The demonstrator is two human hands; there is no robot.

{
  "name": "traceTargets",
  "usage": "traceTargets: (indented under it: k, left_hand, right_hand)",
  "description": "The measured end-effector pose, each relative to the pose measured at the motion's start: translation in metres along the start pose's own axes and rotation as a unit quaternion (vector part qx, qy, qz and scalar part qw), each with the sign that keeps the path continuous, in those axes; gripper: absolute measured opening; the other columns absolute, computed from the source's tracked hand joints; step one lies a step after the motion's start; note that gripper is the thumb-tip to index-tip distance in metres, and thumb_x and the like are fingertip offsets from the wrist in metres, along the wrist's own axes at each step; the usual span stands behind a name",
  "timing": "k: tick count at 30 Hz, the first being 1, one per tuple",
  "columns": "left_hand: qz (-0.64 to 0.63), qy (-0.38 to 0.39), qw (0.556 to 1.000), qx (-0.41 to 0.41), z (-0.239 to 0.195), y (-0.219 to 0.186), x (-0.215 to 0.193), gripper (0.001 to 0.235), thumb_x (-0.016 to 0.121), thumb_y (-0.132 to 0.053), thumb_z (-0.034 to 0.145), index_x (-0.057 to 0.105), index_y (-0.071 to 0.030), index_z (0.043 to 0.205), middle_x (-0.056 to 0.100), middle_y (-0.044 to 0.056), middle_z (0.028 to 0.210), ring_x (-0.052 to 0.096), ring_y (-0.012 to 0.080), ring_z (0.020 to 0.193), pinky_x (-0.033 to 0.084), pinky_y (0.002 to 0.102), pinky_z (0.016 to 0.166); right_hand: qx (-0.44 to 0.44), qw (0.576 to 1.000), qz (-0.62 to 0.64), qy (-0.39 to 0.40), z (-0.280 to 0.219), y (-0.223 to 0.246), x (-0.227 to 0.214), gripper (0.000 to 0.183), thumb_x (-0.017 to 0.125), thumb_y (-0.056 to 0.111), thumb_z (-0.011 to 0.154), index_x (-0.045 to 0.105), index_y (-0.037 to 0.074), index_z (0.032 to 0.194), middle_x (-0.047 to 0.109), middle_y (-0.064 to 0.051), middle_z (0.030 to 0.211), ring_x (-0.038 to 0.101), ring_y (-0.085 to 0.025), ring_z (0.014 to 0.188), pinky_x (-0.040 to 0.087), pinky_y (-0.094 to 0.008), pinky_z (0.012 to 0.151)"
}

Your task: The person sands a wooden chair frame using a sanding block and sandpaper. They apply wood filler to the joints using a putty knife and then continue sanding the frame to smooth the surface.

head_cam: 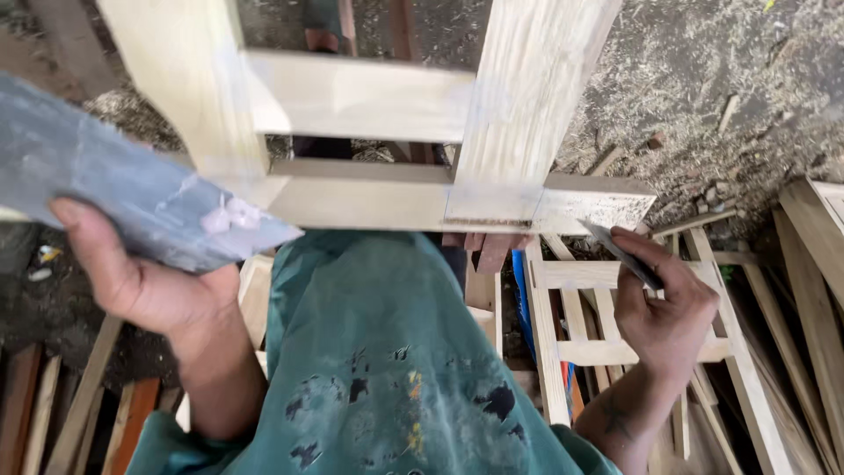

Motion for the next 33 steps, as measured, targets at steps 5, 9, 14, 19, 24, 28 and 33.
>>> traceTargets:
  k: [5,9,14,19,24,28,33]
  left_hand:
    - [-0.022,-0.056,0.998,0.023,-0.091,-0.015,-0.008,0.048,0.054,-0.033,0.116,0.047,0.002,0.147,0.059,0.016,0.137,0.059,0.0266,0.128,0.049,0.042,0.116]
    - [-0.078,-0.013,0.996,-0.040,-0.140,0.008,-0.008,0.051,0.051,-0.032,0.112,0.041,-0.003,0.152,0.058,0.014,0.142,0.061,0.0288,0.134,0.051,0.049,0.120]
    - [-0.149,0.062,0.976,-0.149,-0.185,0.028,-0.020,0.051,0.054,-0.035,0.113,0.044,0.002,0.148,0.062,0.021,0.132,0.065,0.0352,0.120,0.054,0.054,0.110]
    - [-0.175,0.145,0.954,-0.195,-0.194,0.031,-0.045,0.058,0.056,-0.038,0.104,0.047,0.003,0.145,0.066,0.023,0.135,0.067,0.0358,0.124,0.053,0.048,0.112]
    - [-0.290,0.276,0.896,-0.193,-0.196,0.053,-0.049,0.051,0.059,-0.033,0.111,0.049,-0.001,0.149,0.065,0.015,0.134,0.066,0.0268,0.123,0.054,0.049,0.110]
    - [-0.311,0.260,0.885,-0.227,-0.205,0.074,-0.069,0.050,0.060,-0.034,0.109,0.052,-0.001,0.146,0.066,0.012,0.131,0.066,0.0242,0.122,0.053,0.044,0.109]
    - [-0.354,0.199,0.888,-0.216,-0.209,0.073,-0.105,0.048,0.058,-0.031,0.108,0.051,0.000,0.145,0.065,0.013,0.133,0.064,0.0250,0.122,0.050,0.045,0.108]
  right_hand:
    - [-0.014,0.999,0.052,0.003,-0.037,-0.009,0.012,0.041,0.055,-0.011,0.088,0.074,0.007,0.120,0.077,-0.014,0.114,0.076,-0.019,0.092,0.062,-0.031,0.082]
    - [-0.059,0.990,0.120,-0.036,-0.063,0.009,0.034,0.035,0.059,-0.008,0.093,0.072,0.007,0.122,0.078,-0.014,0.111,0.076,-0.019,0.098,0.062,-0.032,0.087]
    - [0.009,0.982,0.190,-0.008,-0.088,0.026,0.066,0.039,0.058,-0.006,0.090,0.072,0.007,0.124,0.076,-0.011,0.089,0.071,-0.014,0.077,0.057,-0.027,0.072]
    - [-0.047,0.981,0.187,-0.034,-0.118,0.056,0.090,0.029,0.060,-0.003,0.093,0.071,0.004,0.120,0.076,-0.010,0.095,0.071,-0.013,0.085,0.057,-0.028,0.079]
    - [0.000,0.876,0.481,-0.037,-0.103,0.095,0.127,0.022,0.066,0.001,0.099,0.066,-0.005,0.120,0.070,-0.013,0.112,0.065,-0.018,0.107,0.052,-0.035,0.102]
    - [0.053,0.700,0.711,0.028,-0.095,0.156,0.179,0.040,0.062,0.007,0.094,0.058,-0.001,0.134,0.068,-0.012,0.131,0.064,-0.023,0.125,0.050,-0.040,0.113]
    - [0.094,0.753,0.638,0.133,-0.083,0.210,0.245,0.033,0.072,0.005,0.092,0.067,0.000,0.125,0.073,-0.008,0.114,0.063,-0.015,0.093,0.049,-0.028,0.082]
Point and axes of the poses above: each hand's wrist, its own z-axis towards the middle knuckle, its own x-axis out of the palm, y = z × x, the point moved 6 cm from there along z, towards the middle knuckle
